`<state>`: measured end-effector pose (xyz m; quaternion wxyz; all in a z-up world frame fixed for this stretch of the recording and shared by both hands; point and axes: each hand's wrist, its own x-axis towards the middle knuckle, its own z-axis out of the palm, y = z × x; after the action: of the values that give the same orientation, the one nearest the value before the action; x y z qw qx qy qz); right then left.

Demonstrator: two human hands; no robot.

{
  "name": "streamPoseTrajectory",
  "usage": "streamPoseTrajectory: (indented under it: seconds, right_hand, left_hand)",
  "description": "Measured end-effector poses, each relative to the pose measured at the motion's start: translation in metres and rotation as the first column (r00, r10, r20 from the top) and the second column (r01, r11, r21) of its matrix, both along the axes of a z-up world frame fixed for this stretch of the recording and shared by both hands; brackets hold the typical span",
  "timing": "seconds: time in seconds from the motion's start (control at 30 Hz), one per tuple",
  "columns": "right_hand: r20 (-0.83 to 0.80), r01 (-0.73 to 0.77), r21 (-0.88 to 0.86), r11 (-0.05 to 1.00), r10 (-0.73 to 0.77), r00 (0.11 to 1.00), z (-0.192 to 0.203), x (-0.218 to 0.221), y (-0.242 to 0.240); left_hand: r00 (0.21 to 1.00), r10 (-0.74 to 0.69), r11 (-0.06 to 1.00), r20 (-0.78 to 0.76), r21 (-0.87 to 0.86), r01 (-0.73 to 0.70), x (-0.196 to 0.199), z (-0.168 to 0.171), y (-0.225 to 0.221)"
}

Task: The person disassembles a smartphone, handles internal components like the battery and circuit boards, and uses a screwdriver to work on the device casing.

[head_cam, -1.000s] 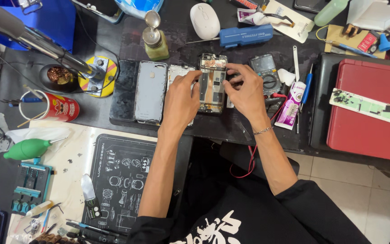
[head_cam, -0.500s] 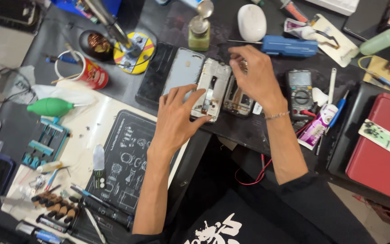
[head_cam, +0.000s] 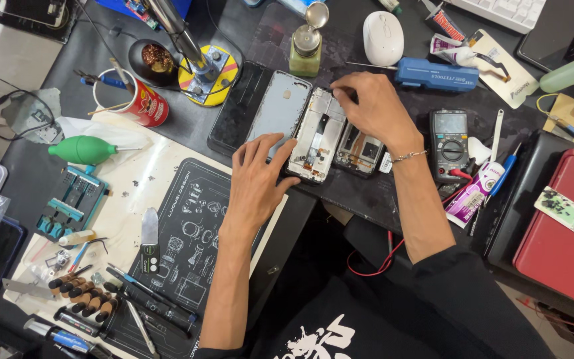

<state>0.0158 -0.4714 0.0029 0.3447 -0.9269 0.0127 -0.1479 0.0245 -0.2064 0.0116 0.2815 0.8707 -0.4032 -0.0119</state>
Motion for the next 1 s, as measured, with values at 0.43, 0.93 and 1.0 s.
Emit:
streamPoseTrajectory:
  seconds: [0.43,0.93,1.0]
  right_hand:
    - [-0.027,0.023,-0.023,0.999,-0.024,0.999,-0.018,-0.002,-0.006]
    - [-0.017,0.016,0.114,0.993,-0.014,1.000,-0.014,0.004,0.003]
    - [0.002,-0.004,0.101,0.995,0.004,1.000,-0.015,0.006,0.005]
  left_hand:
    - [0.998,0.001,0.998,0.069,-0.058,0.003,0.004,-0.011,0.003]
    - [0.995,0.050,0.996,0.084,-0.073,-0.043,0.008,-0.019,0.005]
    - [0.994,0.066,0.995,0.083,-0.081,-0.059,0.009,-0.020,0.007]
